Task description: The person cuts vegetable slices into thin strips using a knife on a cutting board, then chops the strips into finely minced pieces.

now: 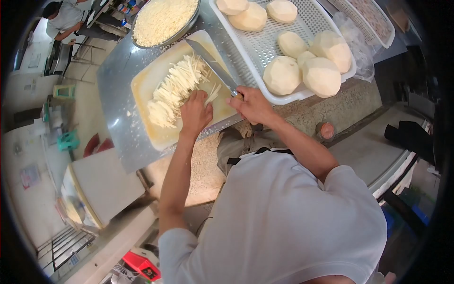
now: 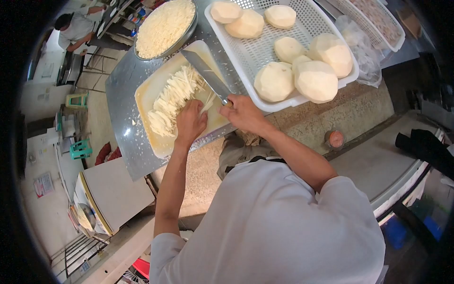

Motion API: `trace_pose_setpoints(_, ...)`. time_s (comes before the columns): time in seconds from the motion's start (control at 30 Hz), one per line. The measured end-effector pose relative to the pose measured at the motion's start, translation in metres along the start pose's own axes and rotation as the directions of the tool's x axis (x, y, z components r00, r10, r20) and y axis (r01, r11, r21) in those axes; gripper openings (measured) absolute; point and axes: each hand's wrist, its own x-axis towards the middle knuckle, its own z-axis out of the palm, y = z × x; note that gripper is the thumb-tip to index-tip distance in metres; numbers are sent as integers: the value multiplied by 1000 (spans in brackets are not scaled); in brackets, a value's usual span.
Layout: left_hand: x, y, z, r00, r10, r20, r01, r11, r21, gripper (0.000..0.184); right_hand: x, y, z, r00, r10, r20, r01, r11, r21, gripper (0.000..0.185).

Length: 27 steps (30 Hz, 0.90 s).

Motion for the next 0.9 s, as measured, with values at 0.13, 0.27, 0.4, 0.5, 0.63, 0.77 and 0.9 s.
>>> trace_pose_setpoints(0.13,5,8,13,956,-248,154,234,967,104,23,3,-8,-2,1000,-8,12,10,983,-183,37)
trace_pose_setpoints(0.27,5,11,18,942,-278,186,237,947,215,28,4,-25,-1,998,9,69,16,935,-354,37)
trace_pose_setpoints(0.4,1,13,21,955,-256,147,219,948,231,29,7,-22,-2,998,-12,67,34,941,-338,39)
trace_pose_setpoints(0.5,-4,9,21,949,-296,105,280,949,147,29,8,-13,-2,998,-33,53,45,966,-255,40)
trace_pose_setpoints(0.63,-11,0,9,898,-440,6,436,887,-152,24,9,-12,-3,997,21,72,-9,986,-168,37)
trace_pose_setpoints(0.77,-11,-4,-22,781,-620,-77,526,720,-453,26,11,-11,-4,995,50,89,-29,973,-228,37)
trace_pose_setpoints(0.9,6,-35,-39,655,-746,-121,585,602,-543,29,6,-16,-1,998,56,-16,-58,975,-216,45)
